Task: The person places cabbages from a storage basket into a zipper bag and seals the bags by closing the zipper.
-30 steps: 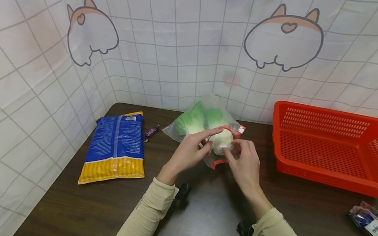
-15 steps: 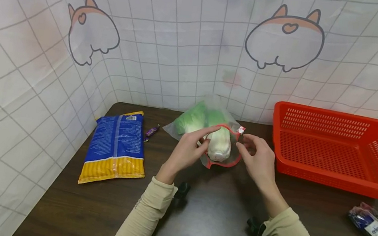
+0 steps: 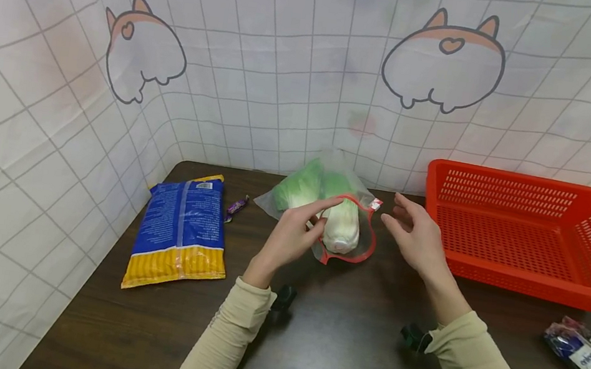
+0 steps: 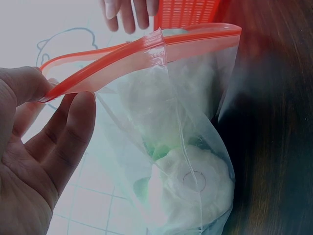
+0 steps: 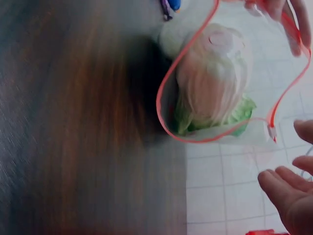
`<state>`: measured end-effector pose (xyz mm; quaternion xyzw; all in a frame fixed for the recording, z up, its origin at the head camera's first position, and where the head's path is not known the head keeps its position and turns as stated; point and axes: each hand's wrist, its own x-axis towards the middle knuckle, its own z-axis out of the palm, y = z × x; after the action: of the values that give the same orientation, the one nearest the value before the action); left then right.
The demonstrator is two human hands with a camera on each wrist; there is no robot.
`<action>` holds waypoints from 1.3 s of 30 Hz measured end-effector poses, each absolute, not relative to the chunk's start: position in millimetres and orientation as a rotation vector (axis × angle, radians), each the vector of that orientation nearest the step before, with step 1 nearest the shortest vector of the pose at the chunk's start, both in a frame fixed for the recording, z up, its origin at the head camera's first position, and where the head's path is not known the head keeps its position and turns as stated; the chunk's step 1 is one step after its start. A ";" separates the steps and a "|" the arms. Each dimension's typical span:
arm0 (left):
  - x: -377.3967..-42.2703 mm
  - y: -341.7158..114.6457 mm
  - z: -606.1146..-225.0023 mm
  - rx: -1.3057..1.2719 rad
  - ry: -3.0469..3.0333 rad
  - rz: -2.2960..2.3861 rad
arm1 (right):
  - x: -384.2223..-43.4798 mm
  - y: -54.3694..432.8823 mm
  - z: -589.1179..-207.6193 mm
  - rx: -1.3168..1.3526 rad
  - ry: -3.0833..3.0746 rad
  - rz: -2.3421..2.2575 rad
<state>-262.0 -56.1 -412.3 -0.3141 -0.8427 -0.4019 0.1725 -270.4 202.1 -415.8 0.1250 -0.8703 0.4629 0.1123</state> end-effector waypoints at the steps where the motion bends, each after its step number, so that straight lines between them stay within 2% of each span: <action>1: -261.9 -56.2 -412.4 -0.889 -2.392 -1.142 | -272.2 203.7 -415.4 0.381 -2.585 1.370; 13: -261.8 -57.1 -412.9 -0.879 -2.410 -1.167 | -289.2 208.8 -410.3 0.582 -2.778 1.484; 22: -261.9 -57.3 -412.8 -0.882 -2.401 -1.175 | -292.0 211.3 -404.4 0.481 -2.866 1.413; 39: -261.0 -57.6 -411.7 -0.892 -2.407 -1.175 | -296.4 210.3 -399.7 0.574 -2.835 1.624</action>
<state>-261.0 -57.6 -411.7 -0.3121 -0.8417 -0.4110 0.1586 -296.4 210.3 -399.7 0.1724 -0.8513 0.4877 -0.0878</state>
